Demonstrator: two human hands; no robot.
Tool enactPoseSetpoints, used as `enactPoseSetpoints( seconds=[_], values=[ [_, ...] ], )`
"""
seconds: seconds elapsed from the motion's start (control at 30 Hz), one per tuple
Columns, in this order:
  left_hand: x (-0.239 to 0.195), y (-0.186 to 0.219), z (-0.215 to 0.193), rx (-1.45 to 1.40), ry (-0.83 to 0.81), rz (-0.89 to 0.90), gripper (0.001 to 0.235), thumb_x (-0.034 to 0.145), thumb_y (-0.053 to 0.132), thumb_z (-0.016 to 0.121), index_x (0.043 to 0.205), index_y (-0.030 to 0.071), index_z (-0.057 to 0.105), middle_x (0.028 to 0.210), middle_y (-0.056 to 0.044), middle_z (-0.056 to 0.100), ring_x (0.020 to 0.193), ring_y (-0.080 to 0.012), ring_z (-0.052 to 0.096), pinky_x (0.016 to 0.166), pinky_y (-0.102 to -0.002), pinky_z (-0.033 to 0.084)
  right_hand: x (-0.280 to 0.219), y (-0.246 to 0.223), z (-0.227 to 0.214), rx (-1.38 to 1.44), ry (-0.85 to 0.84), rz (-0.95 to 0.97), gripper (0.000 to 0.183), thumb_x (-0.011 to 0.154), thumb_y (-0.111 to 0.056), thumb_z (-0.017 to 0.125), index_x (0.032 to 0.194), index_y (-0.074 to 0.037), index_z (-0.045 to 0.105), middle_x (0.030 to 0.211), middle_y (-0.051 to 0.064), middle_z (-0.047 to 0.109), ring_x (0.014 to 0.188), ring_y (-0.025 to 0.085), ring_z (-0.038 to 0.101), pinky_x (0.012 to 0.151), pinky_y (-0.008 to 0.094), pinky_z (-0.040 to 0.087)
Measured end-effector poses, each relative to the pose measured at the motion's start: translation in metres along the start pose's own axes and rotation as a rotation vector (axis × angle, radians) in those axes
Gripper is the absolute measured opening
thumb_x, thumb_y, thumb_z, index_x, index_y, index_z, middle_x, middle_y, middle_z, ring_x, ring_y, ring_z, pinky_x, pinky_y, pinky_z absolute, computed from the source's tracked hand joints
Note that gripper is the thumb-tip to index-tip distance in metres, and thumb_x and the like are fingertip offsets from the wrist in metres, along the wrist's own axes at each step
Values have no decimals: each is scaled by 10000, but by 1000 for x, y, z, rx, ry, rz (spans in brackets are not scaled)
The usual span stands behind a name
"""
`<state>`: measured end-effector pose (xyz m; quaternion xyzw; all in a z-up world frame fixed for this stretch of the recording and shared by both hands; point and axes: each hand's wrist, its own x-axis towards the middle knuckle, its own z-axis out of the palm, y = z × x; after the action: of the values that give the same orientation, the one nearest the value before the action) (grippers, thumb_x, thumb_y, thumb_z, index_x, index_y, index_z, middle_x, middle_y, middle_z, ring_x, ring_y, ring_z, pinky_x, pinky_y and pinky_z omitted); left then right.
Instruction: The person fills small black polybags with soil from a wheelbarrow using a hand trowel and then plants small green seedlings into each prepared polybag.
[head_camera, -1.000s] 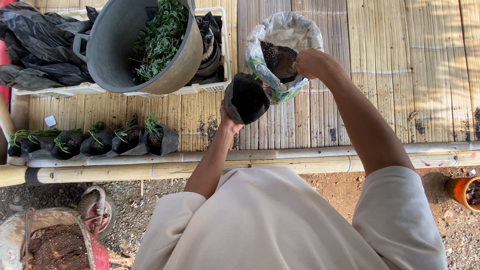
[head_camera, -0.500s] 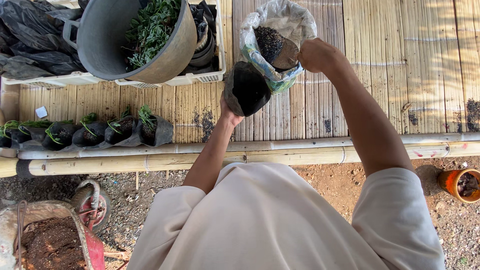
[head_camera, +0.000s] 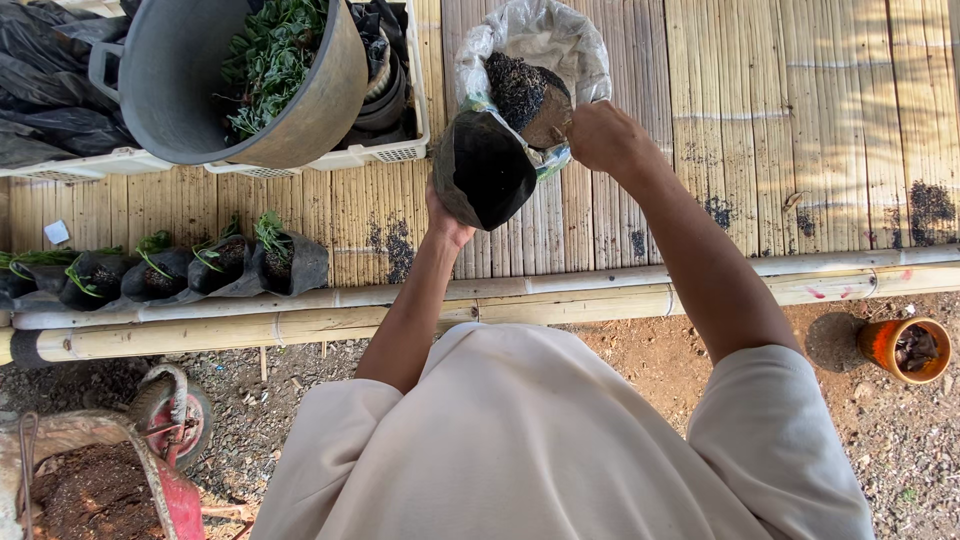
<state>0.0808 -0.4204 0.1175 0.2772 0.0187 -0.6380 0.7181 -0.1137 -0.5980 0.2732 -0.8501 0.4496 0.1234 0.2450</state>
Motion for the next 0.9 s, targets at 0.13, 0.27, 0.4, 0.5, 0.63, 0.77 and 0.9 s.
enactPoseSetpoints(
  seconds=[0.13,0.27,0.4,0.5,0.63,0.77,0.9],
  values=[
    [0,1,4,17,75,-25,731,1018,602,209,1414,95,558,1328,-135,614,1244,-267,639,987,-468,609,1,5,-6,20,35,-54,251,979,11,478,817,78,658,636,181,625,415,205,533,342,324,433],
    [6,2,5,-33,17,-9,700,1030,571,233,1379,79,588,1289,-127,644,1186,-259,671,947,-464,632,1,3,-20,48,21,-53,245,945,53,463,782,85,643,624,156,599,413,177,516,339,304,403],
    [10,6,-1,-20,17,10,674,1066,547,258,1371,58,606,1253,-120,672,1129,-239,708,900,-438,650,1,7,-37,-53,0,-56,300,988,17,448,777,74,653,603,161,591,399,175,517,324,303,426],
    [12,8,1,-24,49,-3,694,1041,565,233,1367,72,597,1245,-128,659,1093,-237,721,855,-431,666,0,7,-54,-174,-71,-102,337,1062,-91,424,836,25,645,581,141,608,396,187,506,339,353,413],
    [16,14,5,13,71,11,734,1035,578,220,1391,56,594,1261,-162,656,1128,-245,715,871,-450,653,-14,5,-64,-129,-21,-83,471,1121,-238,429,806,18,668,573,135,591,413,182,521,372,366,458],
    [18,22,7,3,104,-32,738,1029,595,208,1401,73,577,1274,-147,647,1161,-264,692,919,-476,645,-19,6,-72,-140,-6,-88,457,1115,-277,441,822,-20,679,547,128,587,418,196,546,420,403,486],
    [17,17,4,-57,52,9,697,1103,563,226,1443,59,566,1313,-139,635,1200,-270,675,954,-473,639,-26,7,-82,-174,2,-161,459,1133,-267,437,831,-22,682,574,119,605,439,206,586,457,416,519]
  ],
)
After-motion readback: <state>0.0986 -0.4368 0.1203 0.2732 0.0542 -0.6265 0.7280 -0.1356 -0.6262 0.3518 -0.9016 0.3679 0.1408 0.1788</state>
